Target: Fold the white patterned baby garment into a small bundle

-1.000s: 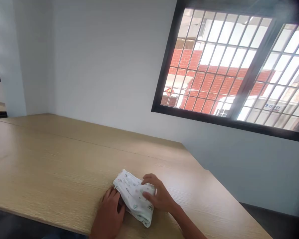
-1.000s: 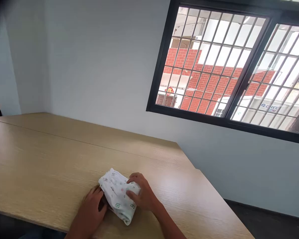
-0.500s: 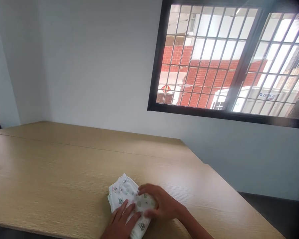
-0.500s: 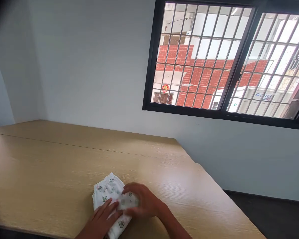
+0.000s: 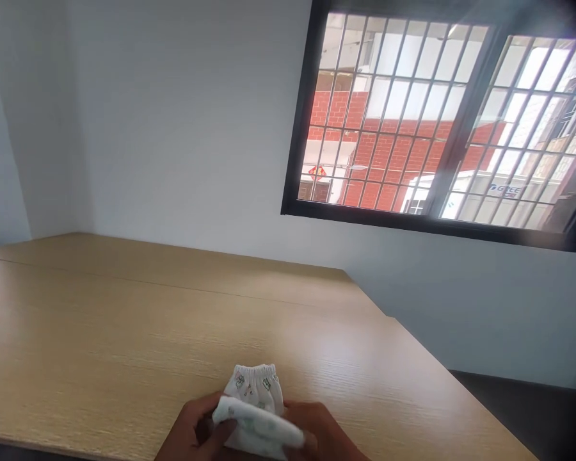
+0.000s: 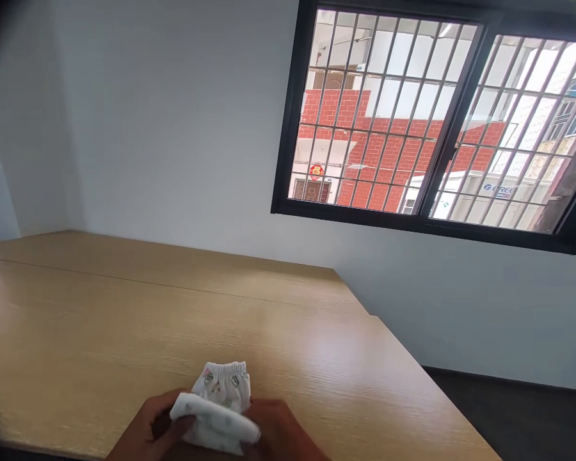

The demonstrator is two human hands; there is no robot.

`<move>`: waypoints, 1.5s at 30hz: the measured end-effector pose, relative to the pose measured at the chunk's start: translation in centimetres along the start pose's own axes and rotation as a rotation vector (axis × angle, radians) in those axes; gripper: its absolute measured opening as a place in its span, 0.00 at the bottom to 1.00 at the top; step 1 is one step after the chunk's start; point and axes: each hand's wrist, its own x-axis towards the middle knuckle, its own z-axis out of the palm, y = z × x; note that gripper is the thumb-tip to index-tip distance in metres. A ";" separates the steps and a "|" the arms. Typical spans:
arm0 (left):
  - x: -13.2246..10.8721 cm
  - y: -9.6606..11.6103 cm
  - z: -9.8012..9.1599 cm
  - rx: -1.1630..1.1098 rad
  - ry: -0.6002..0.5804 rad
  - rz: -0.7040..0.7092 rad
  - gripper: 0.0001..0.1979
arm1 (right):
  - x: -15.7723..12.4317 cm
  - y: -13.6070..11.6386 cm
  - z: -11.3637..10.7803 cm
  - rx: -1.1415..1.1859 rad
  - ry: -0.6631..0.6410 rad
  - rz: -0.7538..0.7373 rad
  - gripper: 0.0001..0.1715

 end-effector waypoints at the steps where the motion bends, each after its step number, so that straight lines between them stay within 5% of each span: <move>1: 0.5 0.1 0.2 -0.041 -0.001 0.004 0.28 | 0.6 -0.2 0.0 0.086 0.073 0.090 0.15; 9: 2.0 0.0 1.5 -0.260 0.159 0.066 0.39 | 7.7 -0.1 -0.9 0.086 0.108 0.072 0.06; 16: 2.4 -1.2 1.3 0.108 0.242 0.205 0.25 | 7.9 1.3 -0.2 0.022 0.122 0.099 0.09; 21: 2.1 -1.9 1.8 0.622 0.505 0.650 0.11 | 7.3 1.6 -0.1 -0.048 0.165 0.036 0.23; 25: 1.9 -1.4 3.8 0.972 0.374 0.935 0.21 | 6.8 1.2 0.1 -0.143 0.327 -0.232 0.25; 29: 1.8 0.2 4.6 1.061 0.142 0.742 0.26 | 6.3 0.4 0.1 -0.177 0.254 -0.363 0.15; 34: 1.5 0.7 3.0 0.839 -0.127 0.375 0.27 | 6.5 -0.3 0.1 -0.335 0.014 -0.277 0.15; 40: 1.7 -0.7 0.6 0.517 0.123 0.305 0.15 | 7.2 -0.1 -0.7 -0.374 0.071 -0.156 0.15; 45: 1.6 0.1 -0.1 0.290 0.262 0.192 0.16 | 7.2 0.3 -0.7 -0.330 0.109 -0.123 0.14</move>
